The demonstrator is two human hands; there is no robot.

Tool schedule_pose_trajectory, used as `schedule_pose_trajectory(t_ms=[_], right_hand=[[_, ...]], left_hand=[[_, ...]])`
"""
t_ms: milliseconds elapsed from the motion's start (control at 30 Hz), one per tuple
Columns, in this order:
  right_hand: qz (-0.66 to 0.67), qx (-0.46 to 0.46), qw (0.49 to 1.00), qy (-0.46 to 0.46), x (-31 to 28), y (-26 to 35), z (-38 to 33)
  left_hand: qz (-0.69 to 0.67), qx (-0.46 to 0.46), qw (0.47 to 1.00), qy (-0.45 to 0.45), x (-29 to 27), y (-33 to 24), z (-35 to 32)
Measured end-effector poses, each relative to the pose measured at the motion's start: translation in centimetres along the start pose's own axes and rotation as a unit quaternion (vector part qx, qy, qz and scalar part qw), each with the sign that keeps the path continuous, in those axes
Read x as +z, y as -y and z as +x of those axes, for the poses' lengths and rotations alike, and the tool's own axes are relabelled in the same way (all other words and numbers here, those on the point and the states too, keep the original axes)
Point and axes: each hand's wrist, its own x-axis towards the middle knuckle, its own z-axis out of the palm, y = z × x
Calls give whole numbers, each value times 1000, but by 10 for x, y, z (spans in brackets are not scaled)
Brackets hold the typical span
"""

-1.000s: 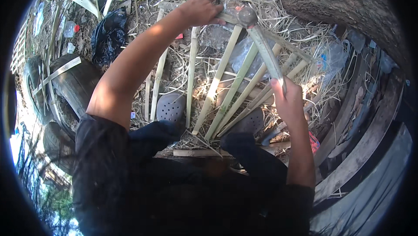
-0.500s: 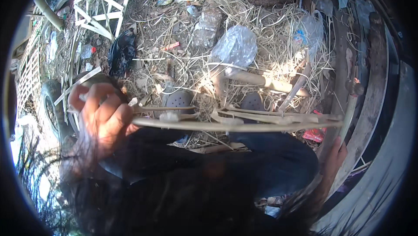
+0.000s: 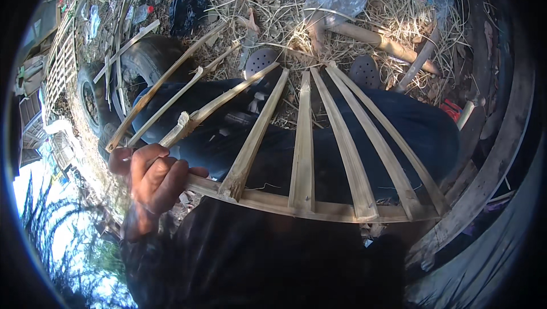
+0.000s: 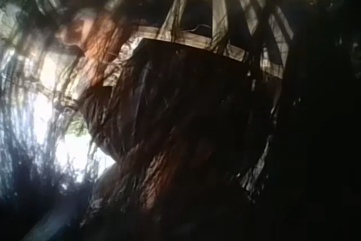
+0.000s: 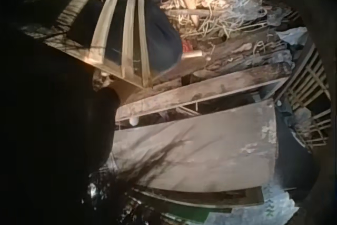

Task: The person taps bamboo strips into a cage-like frame and then uses a large knife to shave and thin a separate bamboo strip.

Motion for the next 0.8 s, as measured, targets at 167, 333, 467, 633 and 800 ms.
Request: schedule_pose_trajectory(t_ms=[167,333,467,633,800], right_hand=[[-14,19,1000,11,27,-38,-8],[-33,16,999,18,41,-54,-6],[-42,9,999,33,66,-58,-1],[-56,-15,998,31,86,-59,7],[-62,-35,997,38,114,-58,11]], left_hand=[[11,5,1000,-7,-2,-6,-11],[12,-71,997,20,-9,-21,-2],[66,-64,996,19,-5,-26,14],[32,-62,997,-45,-4,-14,41],[42,-42,994,-95,4,-15,65]])
